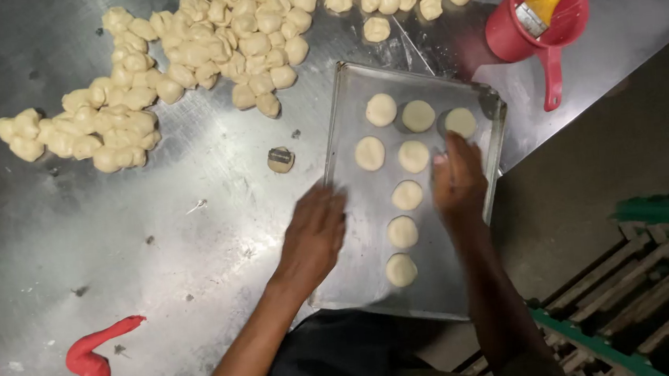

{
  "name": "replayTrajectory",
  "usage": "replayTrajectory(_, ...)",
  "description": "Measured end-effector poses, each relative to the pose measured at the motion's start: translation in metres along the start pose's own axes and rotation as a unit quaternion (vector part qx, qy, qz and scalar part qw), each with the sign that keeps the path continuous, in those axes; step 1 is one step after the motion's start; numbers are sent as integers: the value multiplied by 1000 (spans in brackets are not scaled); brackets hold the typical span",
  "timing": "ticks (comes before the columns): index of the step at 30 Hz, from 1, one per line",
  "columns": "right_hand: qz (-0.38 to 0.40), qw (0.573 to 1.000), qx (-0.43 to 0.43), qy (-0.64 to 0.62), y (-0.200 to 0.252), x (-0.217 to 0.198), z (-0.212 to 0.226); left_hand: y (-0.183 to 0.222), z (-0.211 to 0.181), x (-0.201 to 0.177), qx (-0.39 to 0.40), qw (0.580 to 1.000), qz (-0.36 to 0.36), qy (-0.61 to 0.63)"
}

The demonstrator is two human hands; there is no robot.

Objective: The person is preparing dough, shaping it into cookies, placing them on a tray, and brushing them with a glaze.

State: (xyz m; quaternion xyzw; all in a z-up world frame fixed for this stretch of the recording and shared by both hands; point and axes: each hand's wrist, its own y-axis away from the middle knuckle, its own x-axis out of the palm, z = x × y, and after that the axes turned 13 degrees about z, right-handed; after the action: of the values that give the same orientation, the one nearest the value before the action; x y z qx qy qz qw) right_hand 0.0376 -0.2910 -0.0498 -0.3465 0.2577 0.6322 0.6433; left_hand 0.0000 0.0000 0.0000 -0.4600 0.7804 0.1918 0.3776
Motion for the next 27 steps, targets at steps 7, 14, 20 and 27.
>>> replayTrajectory(7,70,986,-31,150,49,3,-46,-87,14,71,79,974,142,-160)
replayTrajectory(14,103,976,90,168,24,-8,-55,-136,-21,25,-72,932,280,-218)
replayTrajectory(20,92,983,-69,146,-34,-24,-60,-168,30,67,37,951,202,-230)
replayTrajectory(27,88,981,-114,131,-42,-12,-70,-171,29,69,-45,956,182,-224)
